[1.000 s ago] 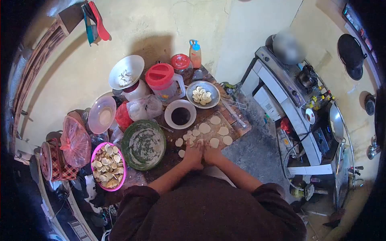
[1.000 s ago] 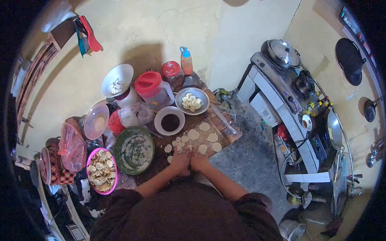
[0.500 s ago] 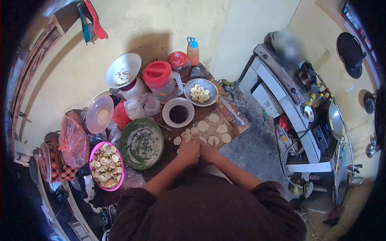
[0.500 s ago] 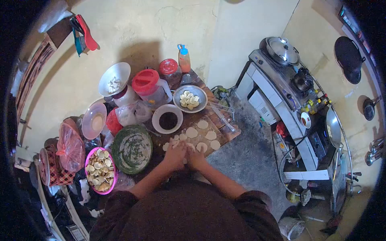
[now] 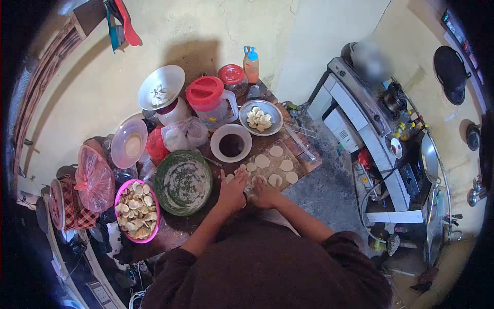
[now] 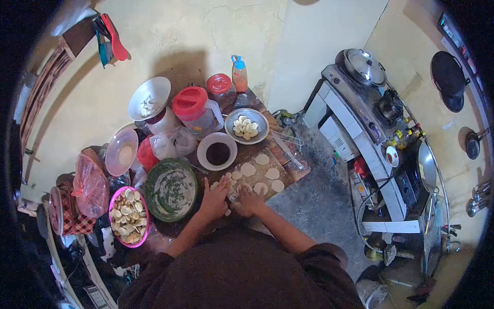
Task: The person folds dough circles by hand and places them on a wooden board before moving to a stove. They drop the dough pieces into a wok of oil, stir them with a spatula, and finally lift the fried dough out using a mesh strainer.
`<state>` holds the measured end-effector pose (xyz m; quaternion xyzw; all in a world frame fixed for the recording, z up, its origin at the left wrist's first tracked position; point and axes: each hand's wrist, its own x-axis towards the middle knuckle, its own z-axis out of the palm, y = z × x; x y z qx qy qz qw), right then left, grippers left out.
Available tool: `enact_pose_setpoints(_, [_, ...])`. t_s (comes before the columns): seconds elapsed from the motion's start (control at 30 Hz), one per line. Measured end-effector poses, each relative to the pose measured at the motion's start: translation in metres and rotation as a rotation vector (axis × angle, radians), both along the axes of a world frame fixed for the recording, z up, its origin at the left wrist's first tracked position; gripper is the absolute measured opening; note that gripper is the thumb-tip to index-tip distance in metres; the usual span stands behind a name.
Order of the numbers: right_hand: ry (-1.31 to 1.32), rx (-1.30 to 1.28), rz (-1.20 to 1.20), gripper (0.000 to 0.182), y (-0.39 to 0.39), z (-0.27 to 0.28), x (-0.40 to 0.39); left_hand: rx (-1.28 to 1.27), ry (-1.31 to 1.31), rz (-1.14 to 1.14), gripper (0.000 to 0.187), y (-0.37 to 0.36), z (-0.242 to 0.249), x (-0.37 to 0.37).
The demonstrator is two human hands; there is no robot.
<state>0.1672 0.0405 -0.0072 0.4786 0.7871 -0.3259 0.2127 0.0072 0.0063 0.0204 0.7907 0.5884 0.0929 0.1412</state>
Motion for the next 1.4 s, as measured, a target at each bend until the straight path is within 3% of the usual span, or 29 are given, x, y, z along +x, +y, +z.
enact_pose_setpoints(0.1, [-0.071,0.167,0.135,0.086,-0.005,-0.01,0.001,-0.038,0.022,-0.023,0.068,0.004,0.006,-0.003])
enact_pose_setpoints(0.17, [-0.01,-0.11,0.023,0.087,0.015,0.009,-0.002,-0.023,-0.005,-0.033,0.067,0.005,0.007,-0.004])
enact_pose_setpoints(0.2, [-0.008,-0.109,0.021,0.087,0.009,0.001,-0.003,-0.005,-0.027,-0.043,0.066,0.005,0.008,-0.005])
enact_pose_setpoints(0.27, [-0.086,0.246,0.101,0.087,-0.008,-0.022,-0.006,0.059,-0.015,-0.05,0.061,0.006,0.004,-0.004])
enact_pose_setpoints(0.4, [-0.051,0.133,0.029,0.085,-0.006,-0.023,-0.009,0.127,-0.065,-0.068,0.055,0.005,-0.002,-0.003])
enact_pose_setpoints(0.47, [-0.101,0.263,0.167,0.081,-0.015,-0.017,-0.01,0.138,-0.058,-0.072,0.055,0.006,-0.004,-0.004])
enact_pose_setpoints(0.57, [-0.101,0.204,0.175,0.075,-0.01,-0.018,-0.012,0.087,-0.062,-0.066,0.057,0.004,-0.006,0.001])
enact_pose_setpoints(0.8, [0.012,0.126,0.082,0.074,-0.012,-0.03,-0.007,0.054,-0.097,-0.072,0.056,0.001,-0.001,0.003])
enact_pose_setpoints(0.97, [-0.062,0.328,0.164,0.079,-0.02,-0.031,0.003,0.089,-0.072,-0.035,0.053,0.007,-0.009,-0.004])
enact_pose_setpoints(1.1, [-0.056,0.235,0.059,0.079,-0.013,-0.017,0.0,0.104,-0.069,-0.005,0.054,0.005,-0.009,-0.009])
enact_pose_setpoints(1.17, [-0.062,0.382,0.086,0.076,-0.024,-0.022,0.0,0.109,-0.063,-0.01,0.053,0.004,-0.007,-0.009])
enact_pose_setpoints(1.3, [-0.018,0.139,0.01,0.076,-0.004,-0.009,-0.005,0.151,-0.06,-0.029,0.052,0.001,-0.021,-0.011])
enact_pose_setpoints(1.37, [-0.072,0.371,0.145,0.075,-0.016,-0.028,-0.005,0.146,-0.08,-0.024,0.05,0.003,-0.017,-0.011])
enact_pose_setpoints(1.4, [-0.073,0.368,0.151,0.075,-0.012,-0.027,-0.005,0.135,-0.097,-0.022,0.049,0.002,-0.015,-0.011])
